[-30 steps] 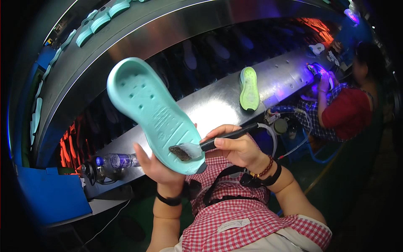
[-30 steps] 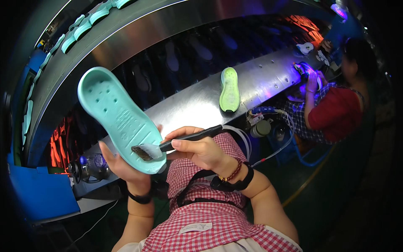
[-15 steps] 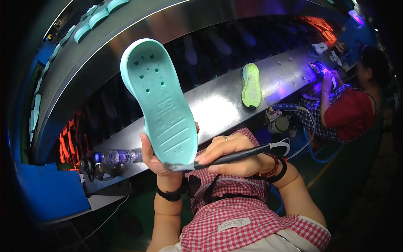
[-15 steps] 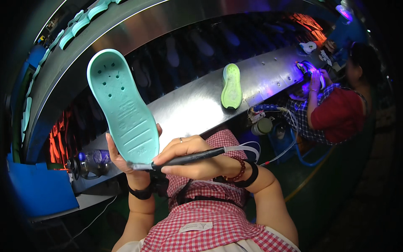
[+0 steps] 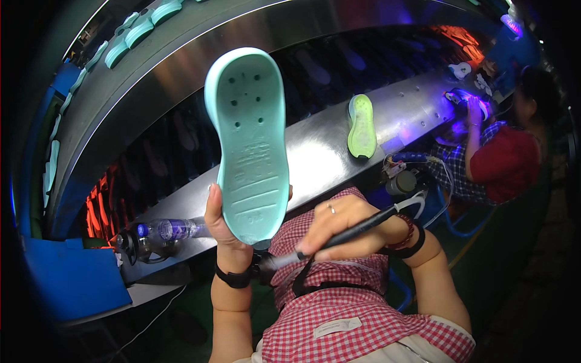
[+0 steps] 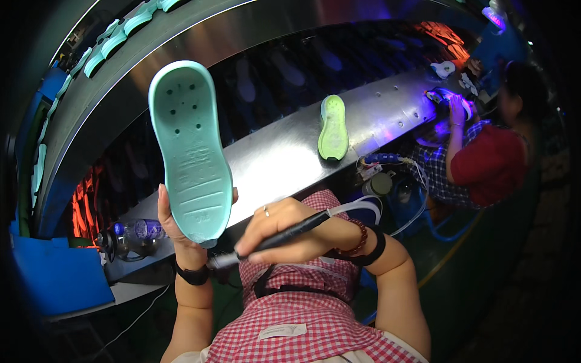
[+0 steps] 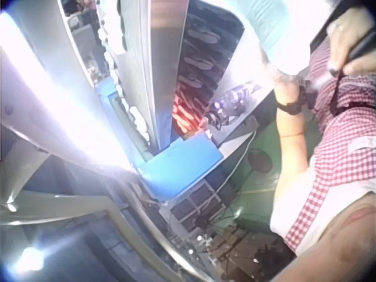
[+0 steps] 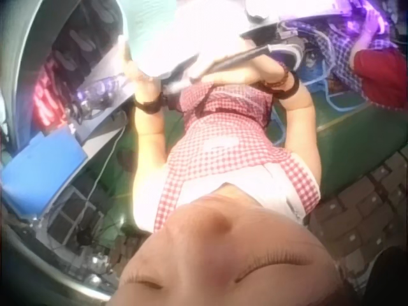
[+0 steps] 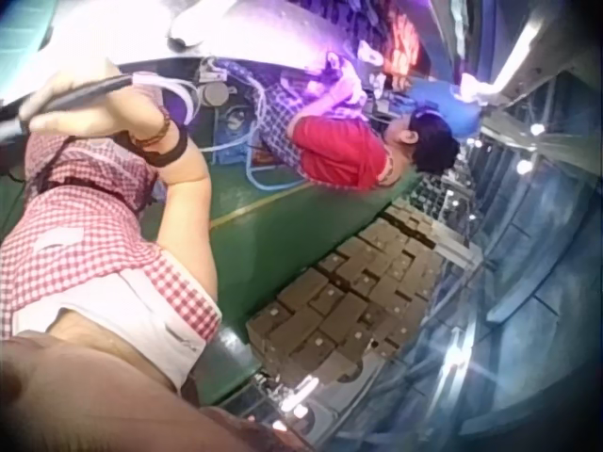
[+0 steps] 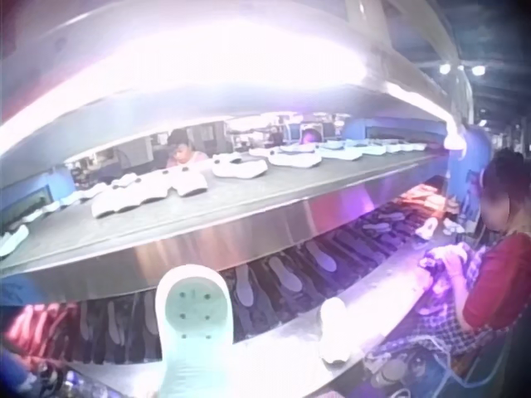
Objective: The person uses a brush to apply a liquid adhesive to the underside of light blue shoe soles before placing them onto a rotating conveyor belt.
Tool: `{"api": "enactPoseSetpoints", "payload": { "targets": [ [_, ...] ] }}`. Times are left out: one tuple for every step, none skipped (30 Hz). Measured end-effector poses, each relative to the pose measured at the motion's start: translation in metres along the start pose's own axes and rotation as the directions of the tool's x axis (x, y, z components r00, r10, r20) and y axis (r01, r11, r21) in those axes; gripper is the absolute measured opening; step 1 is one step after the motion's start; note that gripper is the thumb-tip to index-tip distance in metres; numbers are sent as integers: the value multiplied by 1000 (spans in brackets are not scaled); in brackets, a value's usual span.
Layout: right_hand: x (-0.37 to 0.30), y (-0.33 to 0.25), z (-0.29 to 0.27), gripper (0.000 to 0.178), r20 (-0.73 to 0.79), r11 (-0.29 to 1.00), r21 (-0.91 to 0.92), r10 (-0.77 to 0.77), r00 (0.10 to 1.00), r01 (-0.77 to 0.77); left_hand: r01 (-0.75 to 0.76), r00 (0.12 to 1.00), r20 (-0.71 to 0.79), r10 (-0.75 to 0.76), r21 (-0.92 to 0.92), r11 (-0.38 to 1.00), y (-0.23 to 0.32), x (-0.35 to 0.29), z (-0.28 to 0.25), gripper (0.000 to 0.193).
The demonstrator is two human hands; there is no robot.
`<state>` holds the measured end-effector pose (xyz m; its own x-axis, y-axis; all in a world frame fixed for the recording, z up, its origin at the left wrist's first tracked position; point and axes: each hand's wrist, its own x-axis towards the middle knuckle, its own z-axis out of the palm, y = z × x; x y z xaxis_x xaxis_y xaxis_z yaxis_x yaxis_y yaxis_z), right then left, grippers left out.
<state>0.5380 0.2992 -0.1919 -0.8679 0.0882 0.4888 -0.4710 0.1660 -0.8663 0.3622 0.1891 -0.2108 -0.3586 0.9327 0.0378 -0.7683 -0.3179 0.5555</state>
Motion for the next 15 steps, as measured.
{"api": "enactPoseSetpoints", "payload": {
  "targets": [
    [-2,-2,0,17,43,999,46,-3,999,1,57,998,-22,-57,-20,998,1,-1,0,64],
    [-2,-5,-2,17,39,999,51,-4,999,2,113,993,-42,-114,-41,993,3,-1,0,63],
    [-2,-9,-7,17,-10,999,-5,42,999,-42,184,983,-34,-182,73,980,4,-2,-1,58],
    [-2,-11,-13,18,-61,994,-59,84,995,-88,191,981,-36,-189,70,979,5,-2,2,58],
    [3,-6,-18,18,27,979,-187,83,996,-77,287,957,-93,-276,144,947,7,-2,5,56],
    [4,0,-21,17,130,994,-96,58,990,-46,380,923,-151,-354,212,900,8,-3,8,55],
    [2,0,-23,17,200,995,-88,59,978,-42,429,903,-143,-405,272,861,10,-4,9,53],
    [-1,-1,-26,16,269,996,-80,60,961,-40,434,901,-140,-411,269,860,10,-5,11,53],
    [3,-14,-31,16,383,984,-168,124,915,-63,470,882,-178,-435,294,832,9,-8,11,52],
    [1,-13,-30,16,380,984,-167,128,916,-69,505,862,-216,-458,317,803,9,-10,11,52],
    [-1,-10,-28,16,314,990,-135,70,947,-28,535,845,-185,-502,284,796,11,-11,5,51],
    [-3,-6,-29,16,246,994,-110,12,969,16,538,843,-180,-507,281,795,10,-12,10,51],
    [-4,-2,-31,17,266,992,-124,56,962,-24,544,838,-213,-502,288,788,11,-12,18,50],
    [-6,-3,-33,17,264,991,-127,62,962,-29,551,833,-246,-495,294,781,10,-12,22,49],
    [-7,-3,-34,17,315,988,-154,39,948,10,572,820,-239,-521,316,757,10,-15,15,47]
  ]
}}
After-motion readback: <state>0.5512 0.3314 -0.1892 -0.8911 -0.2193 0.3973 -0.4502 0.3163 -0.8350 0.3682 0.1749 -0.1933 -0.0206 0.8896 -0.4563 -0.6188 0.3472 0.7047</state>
